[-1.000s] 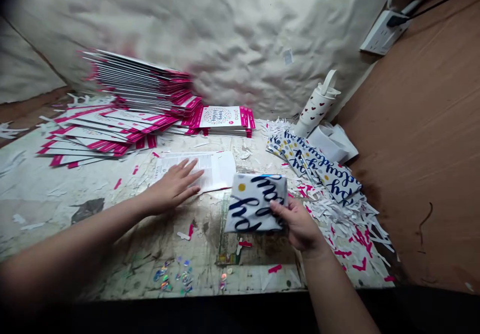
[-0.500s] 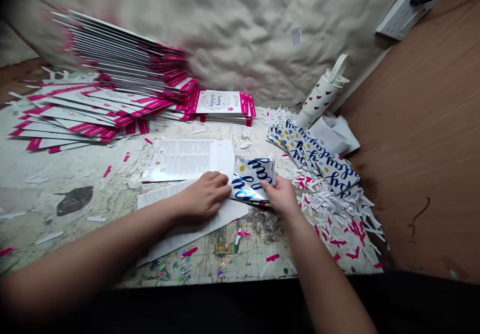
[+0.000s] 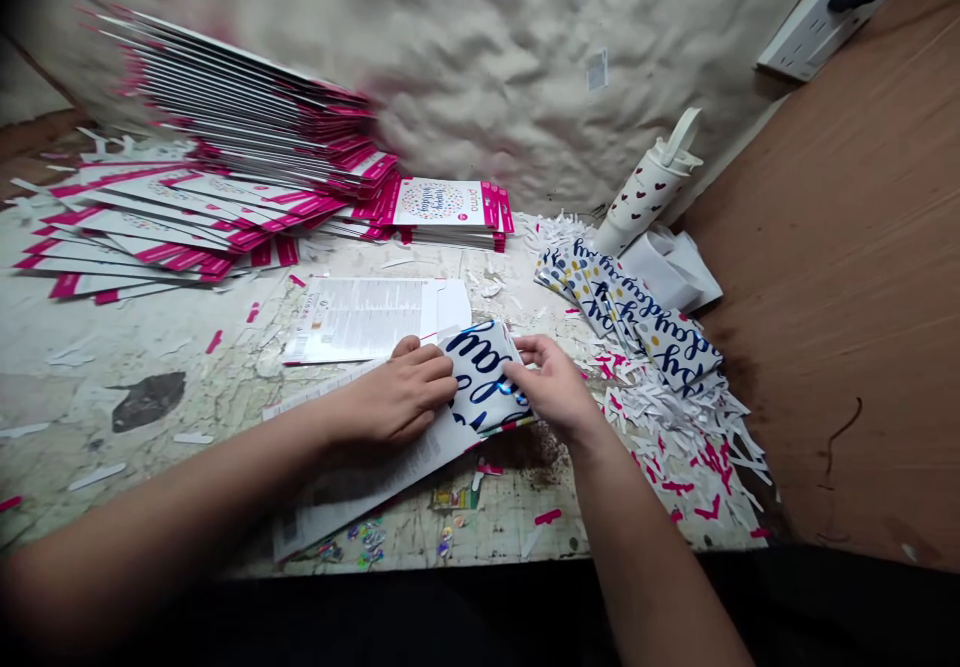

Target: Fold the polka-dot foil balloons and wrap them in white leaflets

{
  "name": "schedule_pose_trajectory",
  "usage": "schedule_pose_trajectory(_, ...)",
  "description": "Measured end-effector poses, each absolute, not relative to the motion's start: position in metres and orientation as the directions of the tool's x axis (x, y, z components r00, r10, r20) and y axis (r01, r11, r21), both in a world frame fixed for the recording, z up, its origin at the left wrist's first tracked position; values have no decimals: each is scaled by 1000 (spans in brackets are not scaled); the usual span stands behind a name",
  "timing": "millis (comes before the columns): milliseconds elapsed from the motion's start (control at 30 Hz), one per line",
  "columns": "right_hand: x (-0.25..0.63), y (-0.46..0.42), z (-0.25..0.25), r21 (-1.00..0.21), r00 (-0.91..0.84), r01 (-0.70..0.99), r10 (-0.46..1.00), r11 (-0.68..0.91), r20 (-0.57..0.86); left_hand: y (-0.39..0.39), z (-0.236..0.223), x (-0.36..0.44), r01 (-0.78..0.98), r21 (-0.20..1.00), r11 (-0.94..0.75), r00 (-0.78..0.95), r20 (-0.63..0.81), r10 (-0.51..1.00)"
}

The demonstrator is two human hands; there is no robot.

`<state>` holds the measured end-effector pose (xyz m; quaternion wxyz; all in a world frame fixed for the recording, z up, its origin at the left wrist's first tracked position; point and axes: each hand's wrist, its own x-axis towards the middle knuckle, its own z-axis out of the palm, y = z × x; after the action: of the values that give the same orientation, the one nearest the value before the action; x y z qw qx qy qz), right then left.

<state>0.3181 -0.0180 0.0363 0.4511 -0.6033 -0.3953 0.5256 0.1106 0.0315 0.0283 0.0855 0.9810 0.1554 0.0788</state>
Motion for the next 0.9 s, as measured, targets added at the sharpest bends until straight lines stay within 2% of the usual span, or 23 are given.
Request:
schedule_pose_trajectory(67, 314, -15, 39, -976, 251, 50, 948, -213, -194, 31, 32, 111, 294, 202, -934, 939, 124, 322)
schedule_pose_trajectory(100, 311, -13, 41, -976, 247, 74, 952, -206, -182, 30, 35, 112, 289, 201, -936, 941, 122, 316)
schedule_pose_trajectory(133, 307, -12, 42, -971, 194, 107, 963, -212, -189, 29, 38, 113, 281, 197, -939, 944, 122, 307)
schedule_pose_trajectory(200, 302, -9, 46, -948, -29, 230, 972, -222, -235, 26, 45, 115, 263, 193, -945, 948, 129, 290)
schedule_pose_trajectory(267, 301, -9, 53, -913, -279, 383, 926, -137, -256, 24, 51, 116, 265, 187, -946, 946, 140, 293)
schedule_pose_trajectory(300, 302, -11, 57, -898, -325, 435, 919, -65, -224, 23, 54, 115, 288, 178, -941, 937, 149, 315)
schedule_pose_trajectory(367, 305, -19, 65, -884, -203, 466, 977, 40, -63, 20, 61, 111, 379, 143, -914, 897, 188, 401)
schedule_pose_trajectory(433, 306, -29, 69, -923, 7, 377, 996, 82, 92, 16, 69, 108, 458, 103, -883, 841, 271, 468)
schedule_pose_trajectory(467, 304, -34, 70, -954, 53, 284, 992, 95, 115, 13, 74, 106, 480, 84, -873, 811, 338, 478)
schedule_pose_trajectory(533, 297, -43, 69, -992, 24, 67, 994, 106, 108, 7, 85, 102, 548, 61, -834, 684, 541, 489)
schedule_pose_trajectory(567, 293, -46, 68, -993, 12, -16, 993, 114, 114, 5, 91, 100, 609, 89, -788, 565, 649, 510)
schedule_pose_trajectory(600, 291, -47, 68, -989, 27, -66, 991, 129, 128, 4, 95, 96, 662, 167, -730, 425, 719, 550)
schedule_pose_trajectory(633, 290, -48, 70, -985, 54, -86, 988, 149, 145, 4, 98, 93, 674, 297, -676, 303, 724, 620)
schedule_pose_trajectory(667, 290, -48, 71, -982, 78, -88, 984, 165, 158, 5, 100, 89, 629, 463, -624, 240, 648, 722)
schedule_pose_trajectory(700, 292, -46, 74, -983, 88, -76, 983, 169, 162, 6, 99, 85, 532, 643, -550, 260, 494, 830)
schedule_pose_trajectory(733, 294, -44, 76, -985, 83, -58, 984, 160, 155, 8, 97, 81, 410, 807, -424, 348, 292, 891)
schedule_pose_trajectory(767, 297, -40, 77, -989, 70, -37, 988, 140, 138, 10, 92, 79, 298, 920, -255, 453, 98, 886)
schedule_pose_trajectory(833, 303, -31, 76, -996, 45, 8, 995, 85, 86, 11, 78, 77, 165, 983, 75, 569, -157, 807)
schedule_pose_trajectory(900, 306, -22, 70, -999, 36, 29, 999, 38, 39, 7, 63, 79, 97, 962, 256, 572, -264, 777)
